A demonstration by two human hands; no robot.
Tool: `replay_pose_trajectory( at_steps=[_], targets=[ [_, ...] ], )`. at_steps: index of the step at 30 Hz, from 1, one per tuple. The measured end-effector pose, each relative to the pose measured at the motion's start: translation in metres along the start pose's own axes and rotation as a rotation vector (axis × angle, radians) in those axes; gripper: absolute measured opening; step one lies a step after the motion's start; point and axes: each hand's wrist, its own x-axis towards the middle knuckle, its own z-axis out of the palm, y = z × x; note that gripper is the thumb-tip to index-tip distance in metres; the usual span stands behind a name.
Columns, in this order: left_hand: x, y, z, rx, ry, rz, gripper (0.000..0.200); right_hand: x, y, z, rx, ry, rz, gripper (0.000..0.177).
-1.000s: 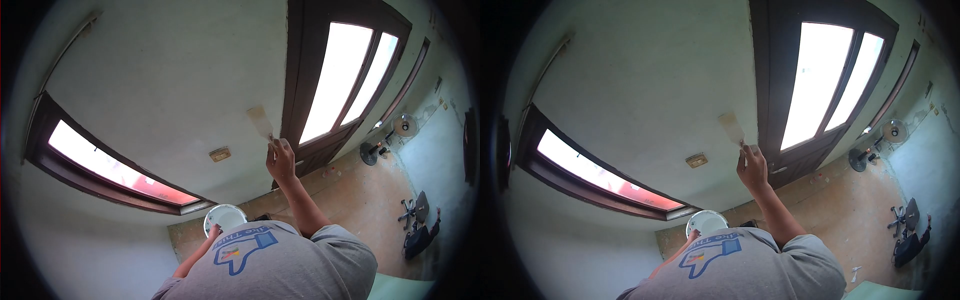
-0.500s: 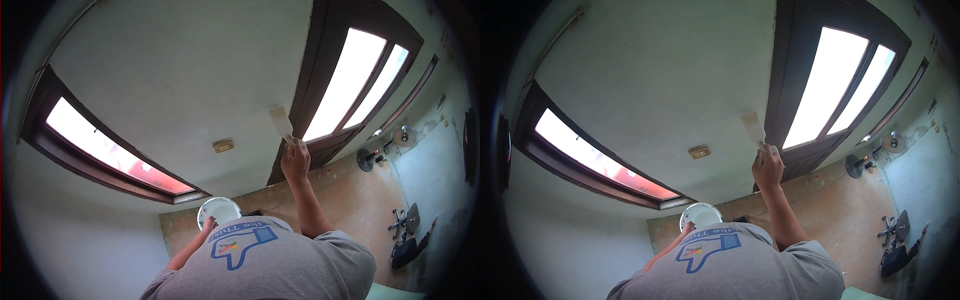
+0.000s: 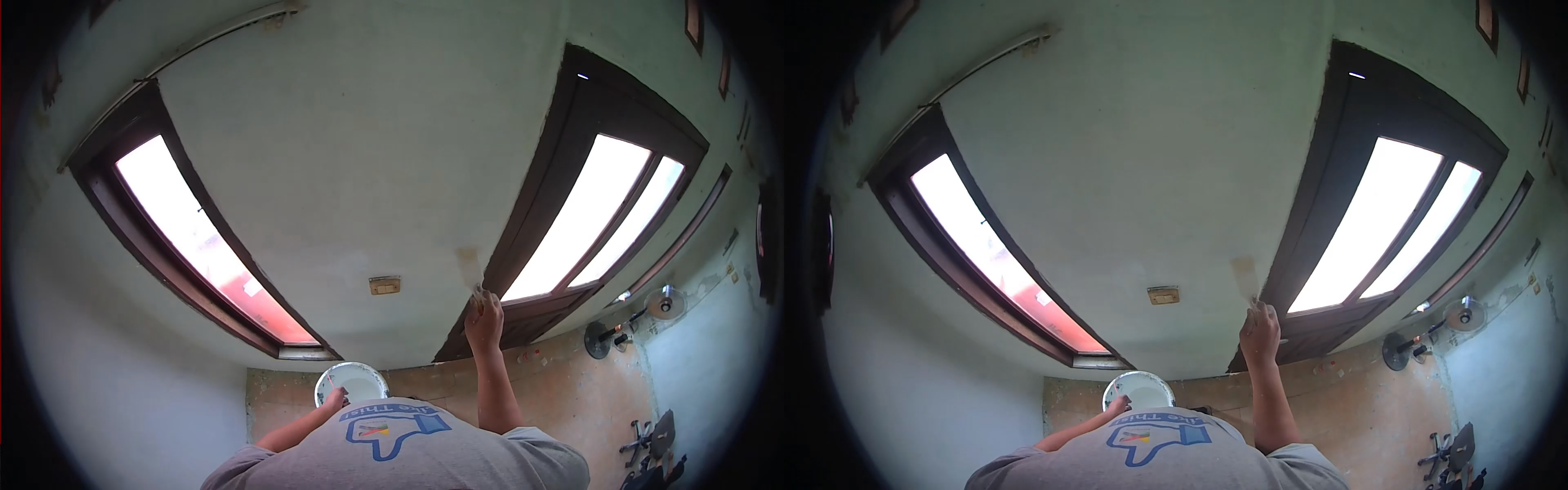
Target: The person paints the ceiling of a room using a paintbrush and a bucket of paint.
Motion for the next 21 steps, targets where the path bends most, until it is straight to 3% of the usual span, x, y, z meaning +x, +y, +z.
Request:
replay_pose_trajectory(
  at_steps=[5,10,14,16,17,19,21],
  targets=[
    [0.000,0.003,0.003,-0.026,0.033,-0.018,0.015,-0.015,-0.015,-0.017,-0.131,-0.057,0.114,0.027],
    [-0.001,-0.002,0.003,-0.150,0.137,-0.051,0.015,-0.012,-0.013,-0.001,0.031,0.146,-0.023,0.028],
    [-0.014,-0.003,0.003,-0.274,0.185,-0.072,0.015,-0.027,0.025,0.035,0.027,-0.056,-0.083,0.029],
    [-0.026,0.001,0.003,-0.279,0.179,-0.079,0.016,-0.045,0.016,0.050,0.496,0.141,-0.056,0.030],
    [-0.029,0.005,0.003,-0.295,0.182,-0.083,0.016,-0.052,0.009,0.059,0.499,0.125,-0.061,0.030],
    [-0.034,-0.003,0.002,-0.290,0.224,-0.058,0.015,-0.072,-0.003,0.068,0.709,-0.066,0.141,0.031],
    [-0.031,-0.009,-0.004,-0.361,0.200,-0.108,0.016,-0.088,0.012,0.090,0.586,-0.378,0.196,0.034]
  ],
)
